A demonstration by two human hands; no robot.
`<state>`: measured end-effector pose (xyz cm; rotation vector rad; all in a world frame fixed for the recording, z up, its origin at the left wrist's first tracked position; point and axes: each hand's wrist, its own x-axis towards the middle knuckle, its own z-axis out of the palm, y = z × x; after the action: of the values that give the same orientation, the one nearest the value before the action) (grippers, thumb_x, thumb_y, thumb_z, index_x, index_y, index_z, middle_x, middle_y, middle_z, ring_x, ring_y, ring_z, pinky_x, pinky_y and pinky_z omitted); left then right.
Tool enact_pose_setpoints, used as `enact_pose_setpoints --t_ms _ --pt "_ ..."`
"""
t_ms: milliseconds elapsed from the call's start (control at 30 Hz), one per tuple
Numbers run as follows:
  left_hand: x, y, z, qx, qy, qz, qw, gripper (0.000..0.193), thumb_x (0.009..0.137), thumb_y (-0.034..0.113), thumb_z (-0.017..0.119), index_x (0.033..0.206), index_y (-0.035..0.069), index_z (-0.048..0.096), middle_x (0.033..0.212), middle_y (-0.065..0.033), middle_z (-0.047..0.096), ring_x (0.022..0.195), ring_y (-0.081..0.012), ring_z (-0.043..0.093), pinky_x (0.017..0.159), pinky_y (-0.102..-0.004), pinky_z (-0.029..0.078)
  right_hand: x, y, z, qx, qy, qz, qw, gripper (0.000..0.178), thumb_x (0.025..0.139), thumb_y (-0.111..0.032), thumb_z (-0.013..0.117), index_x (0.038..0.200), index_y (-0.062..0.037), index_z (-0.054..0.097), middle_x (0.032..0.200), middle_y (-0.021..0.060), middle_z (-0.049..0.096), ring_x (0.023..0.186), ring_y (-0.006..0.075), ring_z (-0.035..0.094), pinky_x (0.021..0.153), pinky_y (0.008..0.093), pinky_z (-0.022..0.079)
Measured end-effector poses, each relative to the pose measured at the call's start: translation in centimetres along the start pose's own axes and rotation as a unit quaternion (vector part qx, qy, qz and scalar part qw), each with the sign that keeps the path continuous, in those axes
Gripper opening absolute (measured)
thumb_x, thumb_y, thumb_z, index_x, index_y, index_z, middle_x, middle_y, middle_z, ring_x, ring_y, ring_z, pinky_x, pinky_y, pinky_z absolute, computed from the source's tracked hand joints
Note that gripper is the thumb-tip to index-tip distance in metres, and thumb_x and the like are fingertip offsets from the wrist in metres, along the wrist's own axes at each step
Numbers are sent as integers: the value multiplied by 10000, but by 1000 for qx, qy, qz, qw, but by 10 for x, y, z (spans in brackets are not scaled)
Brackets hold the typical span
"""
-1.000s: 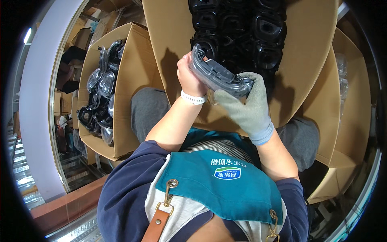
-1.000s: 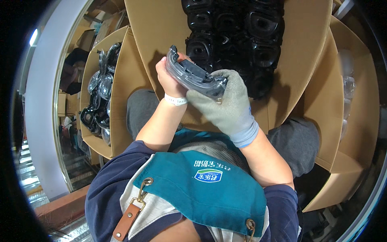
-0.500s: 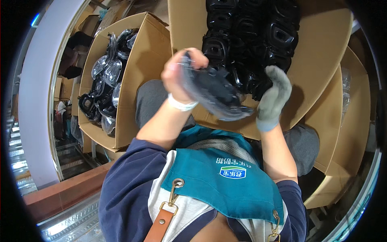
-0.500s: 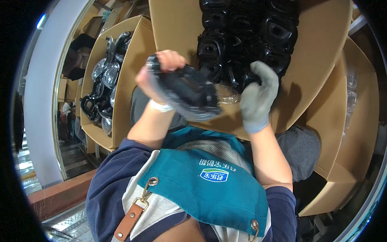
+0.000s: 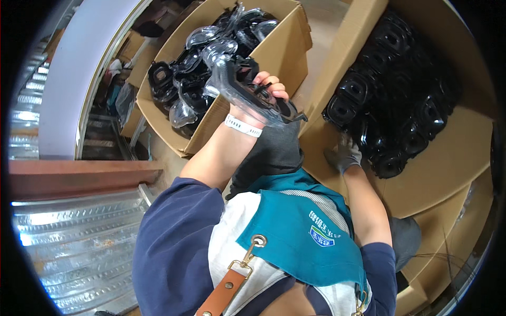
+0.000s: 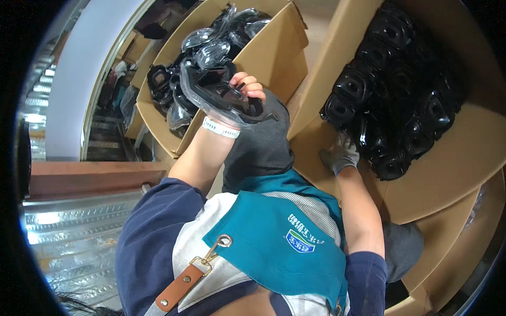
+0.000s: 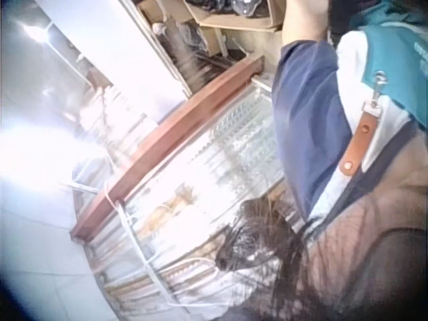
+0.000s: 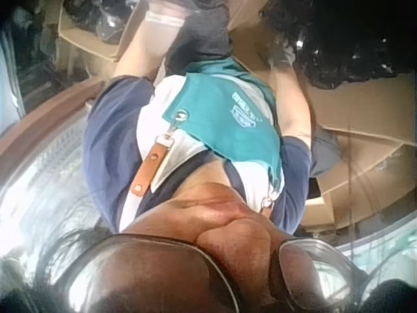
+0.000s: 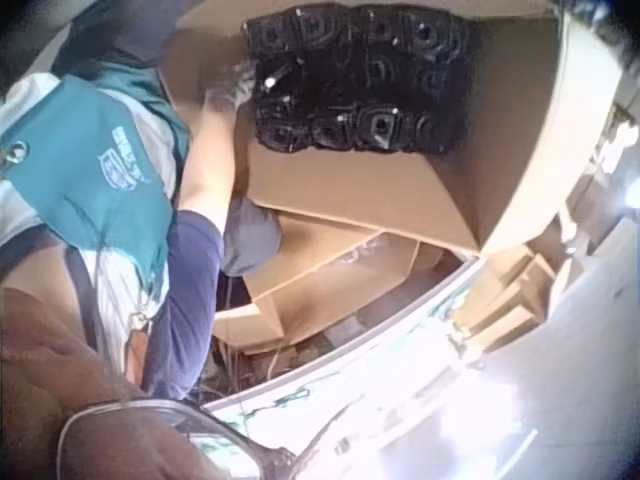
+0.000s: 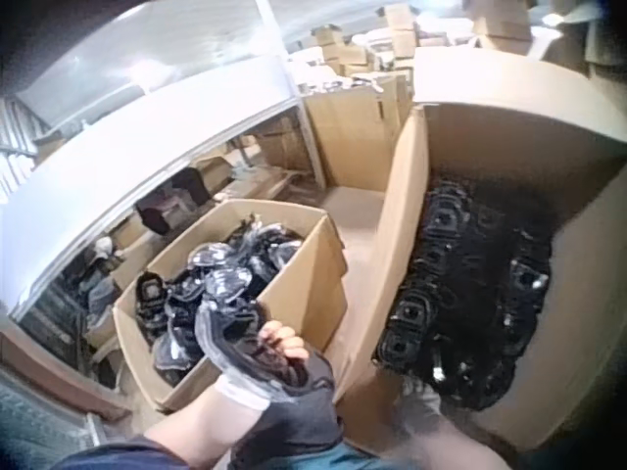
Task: The person assembles automotive lights by taking black housings and clear lenses from boxes, attaching each clear lens onto a black housing by hand, and placing the assembled units into a cardboard box.
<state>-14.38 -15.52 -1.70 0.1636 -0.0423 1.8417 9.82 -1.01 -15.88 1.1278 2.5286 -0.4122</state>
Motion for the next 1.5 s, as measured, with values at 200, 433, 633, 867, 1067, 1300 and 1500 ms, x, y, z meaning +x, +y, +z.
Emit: enact_pose_setpoints --t_ms 200,433,633,867,1067,1300,1500 --pt "5 -8 11 -2 -63 -16 998 138 810 211 611 717 147 532 678 60 392 673 -97 399 748 -250 352 -8 13 -61 121 -308 -21 944 831 766 -620 584 1381 -84 425 1390 198 450 1289 370 412 1051 381 362" --pt "-34 60 56 257 218 330 882 357 897 362 471 962 55 639 956 -118 670 859 -304 638 761 -483 526 -26 24 7 264 -97 -51 958 794 767 -543 639 1334 -19 456 1382 216 427 1284 375 403 1074 404 337" --pt "-114 217 52 453 377 370 718 364 871 381 472 1029 84 612 949 -116 647 912 -271 612 831 -429 492 -35 19 3 247 -128 -8 961 875 717 -540 699 1385 -59 400 1420 205 365 1328 405 307 1101 425 293" --pt "-182 236 -23 892 360 167 216 483 898 321 584 1257 18 472 1237 -223 493 1169 -330 477 1003 -391 382 -43 9 -15 195 -130 -26 972 955 687 -581 700 1413 -67 354 1471 185 275 1367 424 205 1136 455 209" --pt "-131 190 35 913 382 144 22 466 748 246 706 1113 8 540 1112 -202 538 1069 -355 498 945 -419 397 -40 22 -10 215 -137 -13 967 950 686 -557 723 1414 -65 361 1463 194 308 1354 378 282 1115 418 267" --pt "-44 -23 77 924 -50 161 342 149 775 104 560 891 19 598 931 -126 587 918 -249 572 833 -358 454 -61 97 -122 685 -43 -108 719 610 879 -469 605 1288 -38 468 1217 111 575 1089 221 581 880 361 501" --pt "64 -193 -64 784 46 -183 591 362 842 271 623 1046 -26 586 907 -154 661 861 -264 644 786 -346 496 -138 150 -180 925 51 -274 256 805 833 -615 571 1440 -146 329 1479 241 239 1350 483 237 947 746 330"
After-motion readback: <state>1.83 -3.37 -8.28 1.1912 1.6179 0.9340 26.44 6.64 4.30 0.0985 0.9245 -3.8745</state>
